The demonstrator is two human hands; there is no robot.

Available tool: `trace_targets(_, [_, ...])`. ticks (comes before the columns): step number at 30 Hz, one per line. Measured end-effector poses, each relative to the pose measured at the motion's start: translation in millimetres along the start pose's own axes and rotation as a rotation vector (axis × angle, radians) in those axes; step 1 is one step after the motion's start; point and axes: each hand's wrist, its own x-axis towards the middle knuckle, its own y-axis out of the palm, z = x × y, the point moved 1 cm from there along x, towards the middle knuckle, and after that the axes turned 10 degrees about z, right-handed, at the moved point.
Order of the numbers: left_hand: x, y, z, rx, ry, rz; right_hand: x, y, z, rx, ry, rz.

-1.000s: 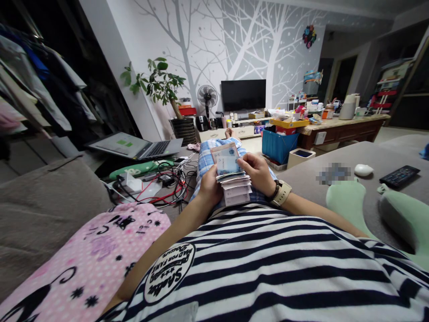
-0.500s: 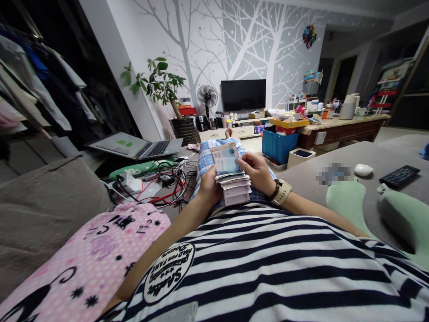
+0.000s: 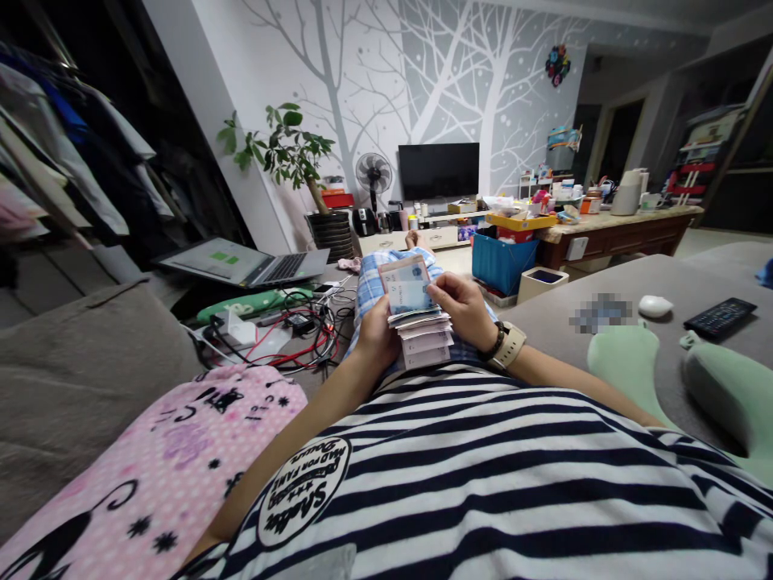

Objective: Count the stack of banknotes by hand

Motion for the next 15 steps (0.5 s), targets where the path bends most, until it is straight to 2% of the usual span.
trace_targets(15, [-2.3, 2.7, 0.1, 0.006, 0.055, -0.018, -1.2, 0.5, 3.3, 0.004, -0.008, -0.012])
